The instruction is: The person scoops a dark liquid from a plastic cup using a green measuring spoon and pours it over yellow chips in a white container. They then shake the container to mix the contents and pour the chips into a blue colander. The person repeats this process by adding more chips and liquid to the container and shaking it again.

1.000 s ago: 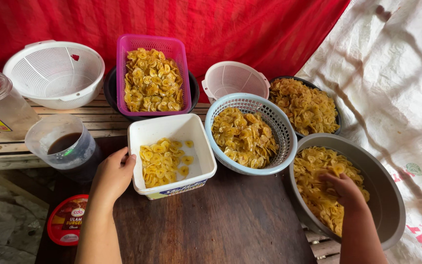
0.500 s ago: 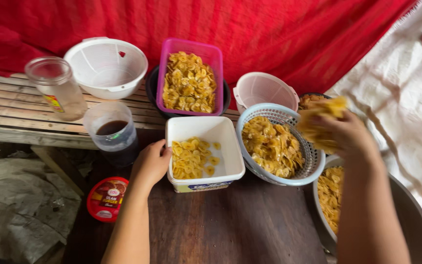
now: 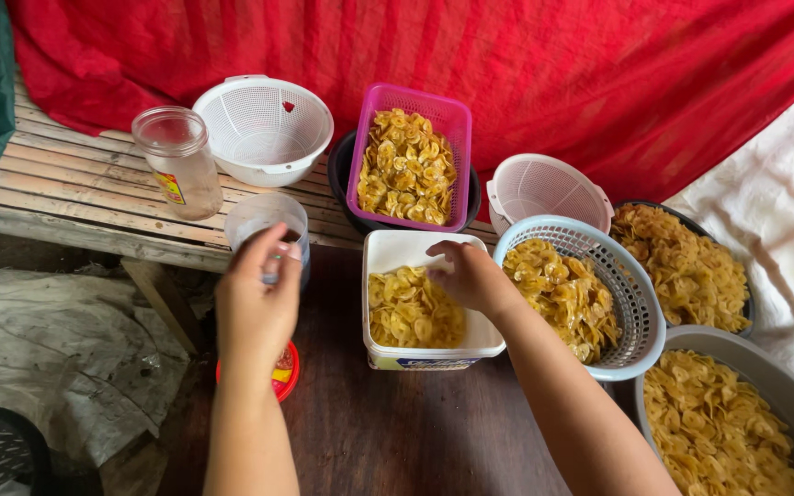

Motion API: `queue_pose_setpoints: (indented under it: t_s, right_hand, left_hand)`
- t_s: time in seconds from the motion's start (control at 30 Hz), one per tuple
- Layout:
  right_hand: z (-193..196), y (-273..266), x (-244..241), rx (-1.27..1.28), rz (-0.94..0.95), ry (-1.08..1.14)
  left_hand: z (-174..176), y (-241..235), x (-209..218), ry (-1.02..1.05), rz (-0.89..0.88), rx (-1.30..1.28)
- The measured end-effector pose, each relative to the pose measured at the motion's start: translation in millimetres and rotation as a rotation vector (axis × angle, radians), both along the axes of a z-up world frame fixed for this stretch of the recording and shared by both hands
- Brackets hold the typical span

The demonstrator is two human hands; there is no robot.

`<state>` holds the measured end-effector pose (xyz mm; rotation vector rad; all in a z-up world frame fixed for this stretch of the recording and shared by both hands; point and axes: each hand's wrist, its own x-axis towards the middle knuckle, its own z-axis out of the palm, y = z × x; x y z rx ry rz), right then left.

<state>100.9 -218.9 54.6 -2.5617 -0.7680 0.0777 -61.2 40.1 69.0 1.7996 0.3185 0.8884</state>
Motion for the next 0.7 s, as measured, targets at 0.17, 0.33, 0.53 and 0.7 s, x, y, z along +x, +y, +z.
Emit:
queue_pose_setpoints:
  t_s: [0.17,0.33,0.53,0.7]
  right_hand:
    - [17,14,1,0.119,-0.021,-0.001]
    - [39,62,-14,0.325,0.145,-0.014]
    - [54,150,-24,0.232,0.396,-0.33]
    - [50,199,-28,-0.387,0.277,-0.213]
  left_hand:
    - [-6,75,26,0.095,0.232,0.179]
    - [-35,119,85,0.479,0.238,0.492]
    - [-54,115,95,0.436,0.22,0.529]
    - [-44,89,79,0.347,0.216,0.65]
